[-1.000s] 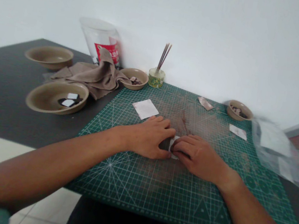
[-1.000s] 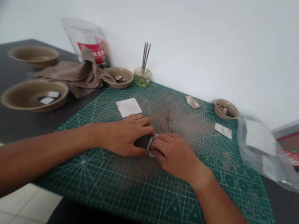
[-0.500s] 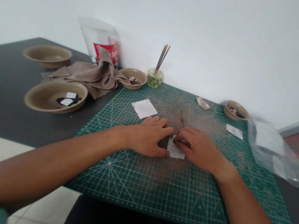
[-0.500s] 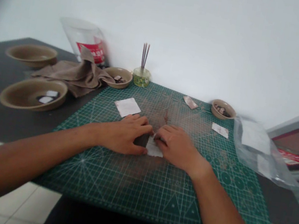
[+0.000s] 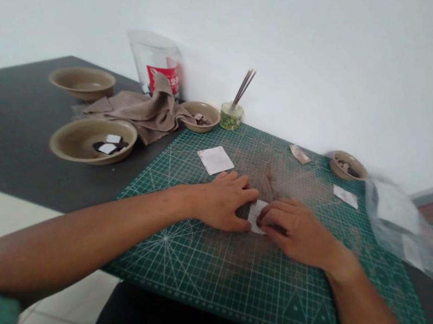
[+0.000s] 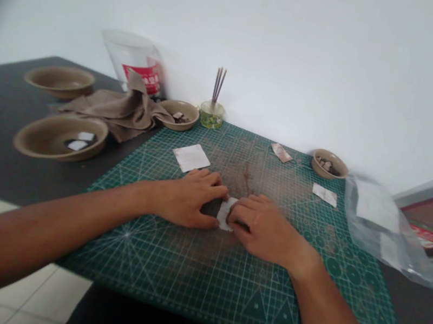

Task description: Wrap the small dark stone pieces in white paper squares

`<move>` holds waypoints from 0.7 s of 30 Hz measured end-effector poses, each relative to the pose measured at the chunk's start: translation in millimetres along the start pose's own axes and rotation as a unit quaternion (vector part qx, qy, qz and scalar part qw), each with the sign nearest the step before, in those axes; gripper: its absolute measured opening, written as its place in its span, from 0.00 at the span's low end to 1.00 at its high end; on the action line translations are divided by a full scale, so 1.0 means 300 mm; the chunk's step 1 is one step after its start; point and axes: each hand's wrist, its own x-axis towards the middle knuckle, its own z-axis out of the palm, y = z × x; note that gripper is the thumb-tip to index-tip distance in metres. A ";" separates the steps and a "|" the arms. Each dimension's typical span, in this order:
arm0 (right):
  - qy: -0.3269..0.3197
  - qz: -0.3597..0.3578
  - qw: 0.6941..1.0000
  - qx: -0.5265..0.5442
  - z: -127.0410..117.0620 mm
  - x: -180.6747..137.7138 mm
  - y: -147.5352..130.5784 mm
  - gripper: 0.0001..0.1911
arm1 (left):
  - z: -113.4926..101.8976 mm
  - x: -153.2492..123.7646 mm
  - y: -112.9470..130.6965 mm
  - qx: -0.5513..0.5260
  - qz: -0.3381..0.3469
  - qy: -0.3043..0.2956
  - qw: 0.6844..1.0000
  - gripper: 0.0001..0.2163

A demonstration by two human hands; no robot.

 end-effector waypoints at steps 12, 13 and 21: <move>0.032 0.031 0.999 -0.024 0.008 -0.006 0.018 0.06 | -0.010 -0.006 0.003 -0.007 0.000 -0.008 1.000 0.21; 0.042 0.042 0.998 -0.027 0.009 -0.009 0.017 0.06 | -0.011 -0.006 0.003 -0.008 -0.002 -0.009 1.000 0.21; 0.026 0.018 0.999 0.026 0.034 0.014 -0.025 0.04 | -0.003 -0.006 0.000 0.001 0.005 0.002 1.000 0.21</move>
